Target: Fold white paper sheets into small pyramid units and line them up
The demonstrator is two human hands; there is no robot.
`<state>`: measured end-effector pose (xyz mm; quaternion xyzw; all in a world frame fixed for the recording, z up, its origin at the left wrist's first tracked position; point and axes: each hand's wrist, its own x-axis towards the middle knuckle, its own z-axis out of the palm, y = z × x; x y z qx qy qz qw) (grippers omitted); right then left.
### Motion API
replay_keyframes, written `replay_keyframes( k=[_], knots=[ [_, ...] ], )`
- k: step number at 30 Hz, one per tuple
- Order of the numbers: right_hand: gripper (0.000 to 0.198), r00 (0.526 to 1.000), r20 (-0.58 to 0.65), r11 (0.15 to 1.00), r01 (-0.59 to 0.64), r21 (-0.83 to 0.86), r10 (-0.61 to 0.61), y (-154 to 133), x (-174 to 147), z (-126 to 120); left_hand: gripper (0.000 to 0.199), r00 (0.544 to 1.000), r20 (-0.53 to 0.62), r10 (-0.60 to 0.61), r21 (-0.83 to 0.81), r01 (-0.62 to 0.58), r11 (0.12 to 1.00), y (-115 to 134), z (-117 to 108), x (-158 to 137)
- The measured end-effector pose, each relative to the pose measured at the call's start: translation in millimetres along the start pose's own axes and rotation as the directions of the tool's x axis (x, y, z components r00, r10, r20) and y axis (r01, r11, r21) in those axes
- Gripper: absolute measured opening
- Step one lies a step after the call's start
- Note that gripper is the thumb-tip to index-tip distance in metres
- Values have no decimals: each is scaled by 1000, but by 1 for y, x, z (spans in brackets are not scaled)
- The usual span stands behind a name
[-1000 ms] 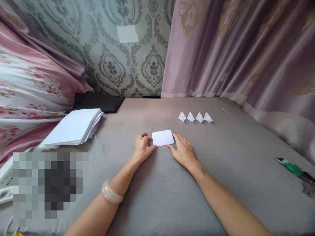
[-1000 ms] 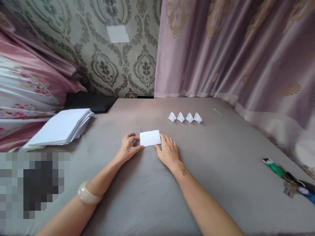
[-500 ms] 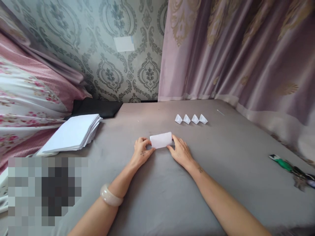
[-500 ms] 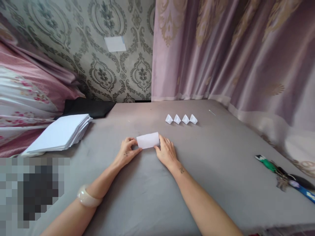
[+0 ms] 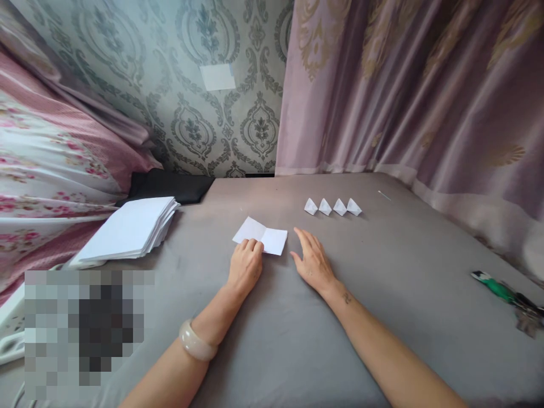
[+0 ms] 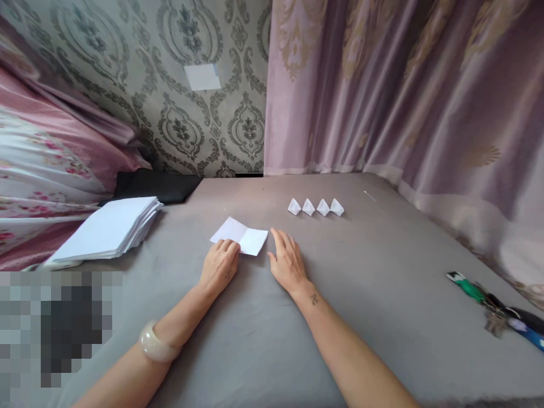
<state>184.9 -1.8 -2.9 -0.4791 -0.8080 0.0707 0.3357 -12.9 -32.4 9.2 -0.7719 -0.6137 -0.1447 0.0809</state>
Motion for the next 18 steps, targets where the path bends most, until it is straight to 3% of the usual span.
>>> replay_keyframes(
  k=[3,9,13,18],
  knots=[
    [58,992,70,995,104,-8,-103,-6,-1,-3,21,997,66,35,-40,-33,999,2,0,-1],
    [52,968,136,976,218,-21,-213,-12,-1,-5,20,997,61,44,-174,-33,984,2,-1,-7],
    [48,953,202,971,236,-32,-225,-15,-2,-6,20,997,60,53,-245,-36,969,3,1,-12],
    [30,939,298,983,182,-12,-170,-15,-3,-6,18,998,-5,-55,-314,51,948,4,6,-17]
  ],
)
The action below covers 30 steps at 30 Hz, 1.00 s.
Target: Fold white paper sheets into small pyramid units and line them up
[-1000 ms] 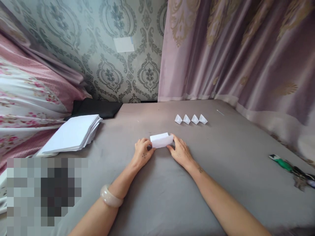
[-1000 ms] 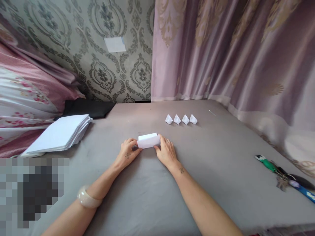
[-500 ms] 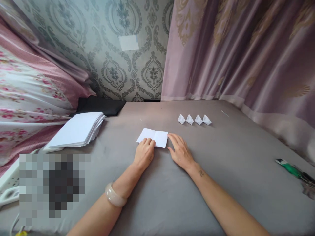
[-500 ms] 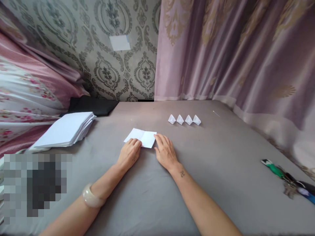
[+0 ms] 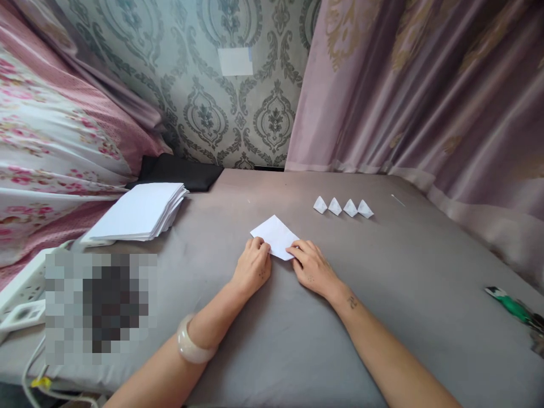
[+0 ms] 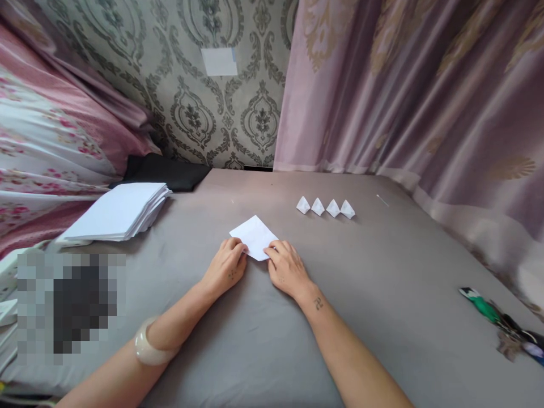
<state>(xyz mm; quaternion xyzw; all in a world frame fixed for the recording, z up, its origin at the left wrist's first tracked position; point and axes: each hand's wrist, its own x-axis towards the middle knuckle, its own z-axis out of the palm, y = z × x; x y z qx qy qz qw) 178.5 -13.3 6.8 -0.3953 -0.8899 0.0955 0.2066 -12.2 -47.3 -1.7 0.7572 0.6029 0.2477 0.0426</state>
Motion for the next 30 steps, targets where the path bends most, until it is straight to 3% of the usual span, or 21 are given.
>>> replay_keyframes(
  k=[6,12,24,30],
  knots=[
    [19,994,-28,987,-97,129,102,4,3,1,12,990,-19,-143,-169,137,976,-8,3,1],
    [24,964,-95,952,-226,208,250,9,8,11,6,969,13,-246,-258,241,935,-11,2,7],
    [27,921,-185,938,-326,119,344,15,19,24,13,951,-6,-309,-222,300,928,-13,10,11],
    [27,920,-203,942,-327,76,336,17,21,26,14,944,-6,-330,-201,322,925,-10,10,13]
  ],
)
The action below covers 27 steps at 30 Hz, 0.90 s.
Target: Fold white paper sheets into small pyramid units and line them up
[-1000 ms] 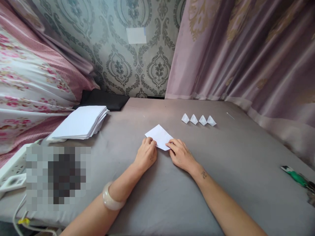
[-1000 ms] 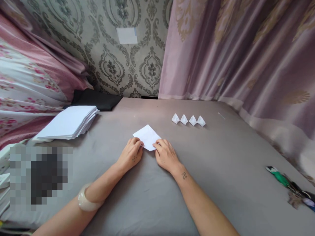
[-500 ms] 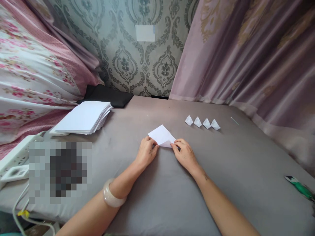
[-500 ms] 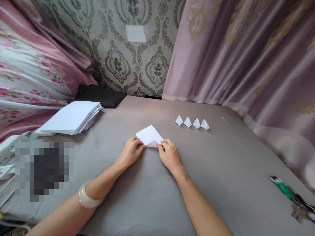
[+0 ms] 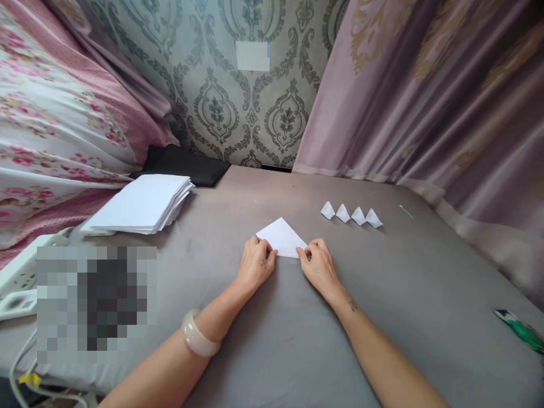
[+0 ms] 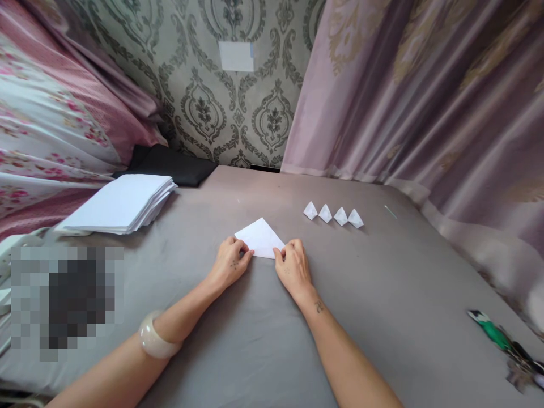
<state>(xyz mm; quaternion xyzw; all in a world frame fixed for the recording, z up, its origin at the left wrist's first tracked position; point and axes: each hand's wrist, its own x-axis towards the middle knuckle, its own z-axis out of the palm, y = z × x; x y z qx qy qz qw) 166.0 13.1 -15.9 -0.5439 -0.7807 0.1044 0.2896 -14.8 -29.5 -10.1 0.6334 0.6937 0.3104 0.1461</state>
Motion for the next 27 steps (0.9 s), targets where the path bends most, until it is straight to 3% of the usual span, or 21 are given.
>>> replay_keyframes(
  k=[19,22,27],
  knots=[
    [25,999,49,1000,7,-16,-6,2,1,-1,5,1000,18,-5,35,4,999,-3,-1,3],
    [25,998,57,1000,9,-8,-8,1,0,-2,7,998,23,66,46,-67,997,-3,-2,3],
    [23,998,63,1000,7,-13,-6,-3,-1,-6,37,949,154,274,113,-293,950,0,-7,4]
  ],
)
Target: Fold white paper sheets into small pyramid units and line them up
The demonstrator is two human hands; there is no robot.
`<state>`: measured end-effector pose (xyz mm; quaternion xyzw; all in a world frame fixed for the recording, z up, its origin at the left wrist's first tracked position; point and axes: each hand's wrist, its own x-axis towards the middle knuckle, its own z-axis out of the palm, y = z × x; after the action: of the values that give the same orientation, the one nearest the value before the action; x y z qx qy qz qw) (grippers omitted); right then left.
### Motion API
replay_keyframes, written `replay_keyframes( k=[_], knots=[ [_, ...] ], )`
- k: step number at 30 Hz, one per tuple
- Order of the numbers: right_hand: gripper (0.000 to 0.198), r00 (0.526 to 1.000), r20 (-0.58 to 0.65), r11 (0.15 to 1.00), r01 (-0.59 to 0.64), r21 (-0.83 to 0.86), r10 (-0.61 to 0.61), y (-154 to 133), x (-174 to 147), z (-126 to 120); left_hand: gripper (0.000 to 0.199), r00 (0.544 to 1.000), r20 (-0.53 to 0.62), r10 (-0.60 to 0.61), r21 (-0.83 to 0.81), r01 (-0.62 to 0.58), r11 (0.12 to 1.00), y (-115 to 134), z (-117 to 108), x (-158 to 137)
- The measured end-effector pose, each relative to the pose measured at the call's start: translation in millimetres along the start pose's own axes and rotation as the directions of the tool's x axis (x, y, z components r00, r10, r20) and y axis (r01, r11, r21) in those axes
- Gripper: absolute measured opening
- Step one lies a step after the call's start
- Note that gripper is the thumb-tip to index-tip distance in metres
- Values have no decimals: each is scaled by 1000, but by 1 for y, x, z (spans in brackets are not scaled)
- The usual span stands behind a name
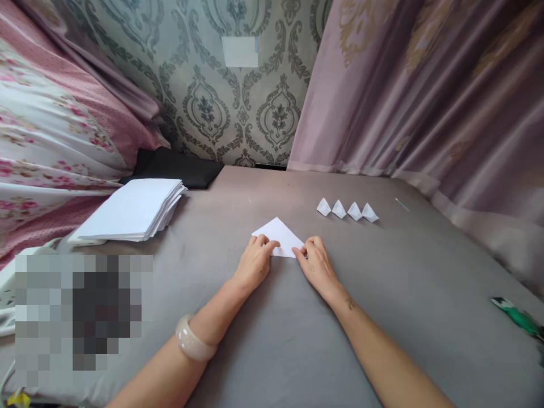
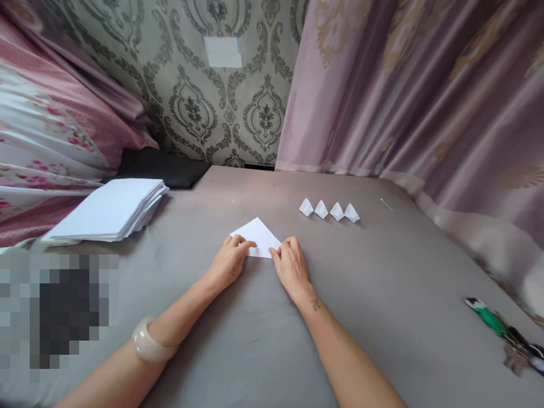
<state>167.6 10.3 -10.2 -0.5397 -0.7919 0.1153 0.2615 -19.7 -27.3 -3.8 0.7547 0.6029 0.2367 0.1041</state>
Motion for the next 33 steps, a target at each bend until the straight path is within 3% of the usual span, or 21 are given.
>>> replay_keyframes(
  k=[3,6,10,13,15,21,25,28,31,33],
  knots=[
    [17,1000,9,1000,-21,19,21,2,-1,-3,49,995,66,76,55,-80,995,-2,0,1],
    [9,1000,14,1000,-23,7,23,1,-3,-8,52,994,82,76,79,-82,993,-4,0,2],
    [28,986,46,984,162,-72,-159,-18,-13,-12,48,993,93,71,75,-79,994,-5,0,4],
    [29,950,136,954,291,-76,-280,-41,-24,-11,46,993,82,84,53,-88,995,-7,2,5],
    [22,944,163,949,302,-89,-286,-53,-29,-9,46,994,67,87,39,-89,995,-10,4,5],
    [30,960,180,952,247,-178,-216,-60,-36,-9,41,997,46,65,32,-66,997,-17,9,6],
    [37,975,179,952,176,-251,-134,-59,-38,-15,39,998,65,-3,70,-1,998,-14,5,5],
    [37,982,177,950,114,-292,-63,-58,-39,-18,37,991,22,-132,101,129,986,-13,0,5],
    [36,982,186,951,95,-296,-40,-56,-40,-20,58,961,-29,-273,89,275,957,-16,-3,8],
    [36,981,189,951,99,-292,-44,-56,-40,-21,61,943,-47,-329,67,332,941,-20,-4,12]
  ],
)
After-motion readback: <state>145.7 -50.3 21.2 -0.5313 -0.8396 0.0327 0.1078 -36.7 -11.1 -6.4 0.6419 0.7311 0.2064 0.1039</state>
